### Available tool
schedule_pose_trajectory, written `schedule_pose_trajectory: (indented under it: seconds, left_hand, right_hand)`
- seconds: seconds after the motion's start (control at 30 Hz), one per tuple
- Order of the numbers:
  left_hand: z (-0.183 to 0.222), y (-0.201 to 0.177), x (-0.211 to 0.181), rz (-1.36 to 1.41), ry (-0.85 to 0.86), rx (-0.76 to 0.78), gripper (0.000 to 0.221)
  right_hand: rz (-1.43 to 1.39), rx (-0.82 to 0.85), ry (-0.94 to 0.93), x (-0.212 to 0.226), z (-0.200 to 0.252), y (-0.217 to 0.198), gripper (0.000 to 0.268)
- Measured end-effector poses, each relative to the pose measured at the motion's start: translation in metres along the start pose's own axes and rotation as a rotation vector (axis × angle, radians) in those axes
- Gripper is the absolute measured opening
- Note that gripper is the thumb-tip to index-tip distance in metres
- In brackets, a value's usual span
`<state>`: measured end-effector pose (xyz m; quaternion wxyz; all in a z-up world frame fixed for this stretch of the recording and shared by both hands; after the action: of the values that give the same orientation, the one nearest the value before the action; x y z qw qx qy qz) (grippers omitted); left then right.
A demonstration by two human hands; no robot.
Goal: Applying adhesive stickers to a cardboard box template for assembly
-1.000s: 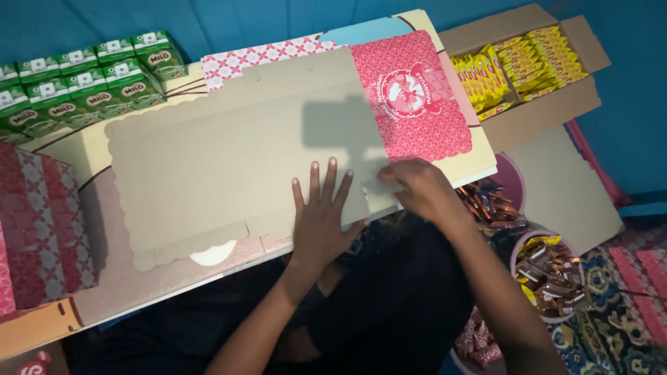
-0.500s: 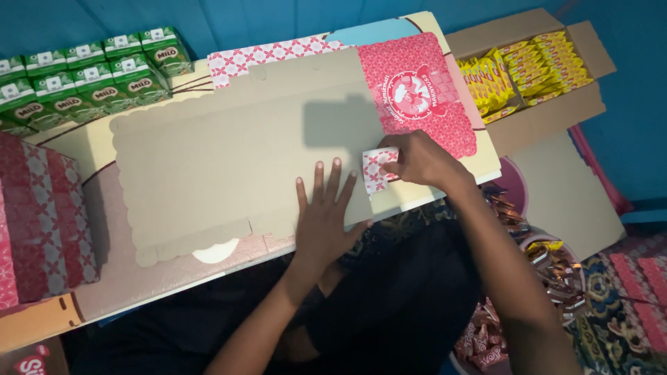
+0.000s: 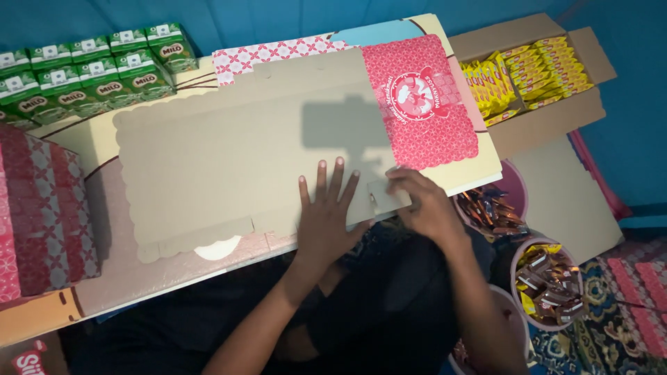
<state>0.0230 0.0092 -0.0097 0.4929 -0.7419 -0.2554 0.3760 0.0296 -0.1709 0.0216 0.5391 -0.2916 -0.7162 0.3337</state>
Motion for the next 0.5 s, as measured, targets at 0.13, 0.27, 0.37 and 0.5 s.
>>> schedule_pose_trajectory:
  seconds: [0.13,0.27,0.37,0.5]
  left_hand:
    - [-0.001,-0.003,0.0,-0.022,-0.002,-0.002,0.093]
    - [0.0,-0.009,-0.002,0.016,-0.006,0.025,0.094]
    - [0.0,-0.012,-0.001,0.043,0.007,0.074,0.094]
    - [0.005,-0.019,0.006,0.213,0.002,0.194,0.095]
  right_hand:
    - [0.005,-0.066,-0.019,0.003,0.013,0.008,0.039]
    - [-0.014,-0.059,-0.012,0.014,0.018,0.004,0.042]
    - [-0.023,-0.015,-0.016,0.02,0.019,0.004,0.05]
    - [-0.015,0.029,-0.01,0.018,0.021,0.007,0.053]
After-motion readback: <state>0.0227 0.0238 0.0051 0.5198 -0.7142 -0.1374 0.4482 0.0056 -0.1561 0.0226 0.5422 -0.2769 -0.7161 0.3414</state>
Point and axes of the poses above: each hand's wrist, its own z-axis away from the middle knuckle, its own y-axis out of the palm, x = y × z, the point moved 8 cm from there along -z, towards the middle knuckle, and after that the axes turned 7 degrees about y, right-handed, at the moved point
